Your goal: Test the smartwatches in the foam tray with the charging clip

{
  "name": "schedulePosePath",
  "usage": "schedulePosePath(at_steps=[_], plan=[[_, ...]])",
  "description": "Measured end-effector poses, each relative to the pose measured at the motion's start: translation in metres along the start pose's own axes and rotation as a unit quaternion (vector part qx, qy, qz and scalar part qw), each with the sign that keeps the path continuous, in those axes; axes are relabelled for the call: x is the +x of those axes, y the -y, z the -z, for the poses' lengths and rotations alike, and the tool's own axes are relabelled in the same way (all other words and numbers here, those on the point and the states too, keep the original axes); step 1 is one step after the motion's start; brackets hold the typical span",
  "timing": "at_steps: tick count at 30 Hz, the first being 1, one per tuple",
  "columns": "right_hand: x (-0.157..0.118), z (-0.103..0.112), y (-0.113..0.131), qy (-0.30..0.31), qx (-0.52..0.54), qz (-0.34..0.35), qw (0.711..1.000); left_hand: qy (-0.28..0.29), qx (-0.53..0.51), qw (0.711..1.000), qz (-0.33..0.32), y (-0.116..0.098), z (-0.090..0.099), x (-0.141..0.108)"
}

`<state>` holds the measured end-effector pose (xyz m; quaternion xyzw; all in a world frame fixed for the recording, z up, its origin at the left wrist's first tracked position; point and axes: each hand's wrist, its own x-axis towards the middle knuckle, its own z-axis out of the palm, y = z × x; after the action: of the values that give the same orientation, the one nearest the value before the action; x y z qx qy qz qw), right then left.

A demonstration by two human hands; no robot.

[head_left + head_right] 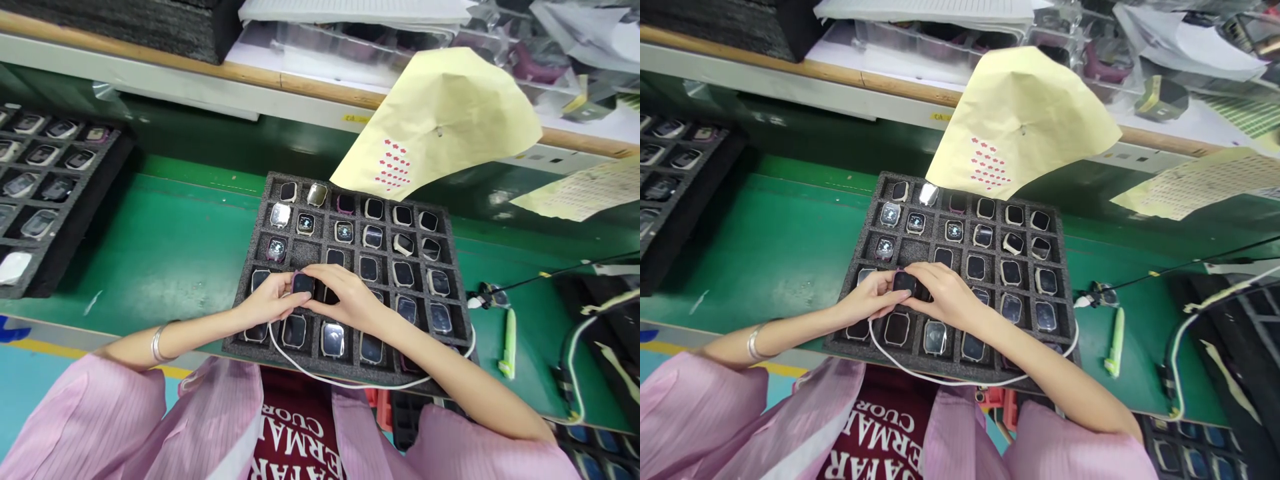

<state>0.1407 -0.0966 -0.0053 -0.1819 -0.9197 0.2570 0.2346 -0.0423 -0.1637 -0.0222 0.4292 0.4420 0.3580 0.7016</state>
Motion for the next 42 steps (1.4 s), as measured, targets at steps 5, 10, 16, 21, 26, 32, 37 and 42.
schedulePosePath(at_steps=[5,10,16,21,26,32,37,42], plan=[[-0.003,-0.006,0.001,-0.036,0.032,0.003,0.999,0.010,-0.024,1.000,0.012,-0.007,-0.002,-0.002],[-0.005,-0.009,0.000,-0.062,0.056,0.002,0.997,0.012,-0.040,0.999,0.015,-0.009,-0.002,-0.003],[-0.005,-0.012,0.001,-0.067,0.070,0.010,0.995,0.011,-0.046,0.999,0.007,-0.004,-0.001,-0.002],[-0.007,-0.013,0.000,-0.067,0.060,0.007,0.996,0.018,-0.037,0.999,0.001,-0.002,0.000,-0.003],[-0.007,-0.014,0.000,-0.068,0.053,0.001,0.996,0.012,-0.022,1.000,-0.006,0.001,0.001,-0.002],[-0.006,-0.014,-0.001,-0.072,0.038,0.014,0.997,0.005,0.009,1.000,-0.008,0.004,0.000,-0.002],[-0.004,-0.011,0.000,-0.071,0.032,0.027,0.997,0.005,0.006,1.000,-0.018,0.005,0.001,-0.001],[-0.004,-0.011,-0.002,-0.064,0.029,0.018,0.997,0.009,-0.005,1.000,-0.001,0.007,0.001,-0.001]])
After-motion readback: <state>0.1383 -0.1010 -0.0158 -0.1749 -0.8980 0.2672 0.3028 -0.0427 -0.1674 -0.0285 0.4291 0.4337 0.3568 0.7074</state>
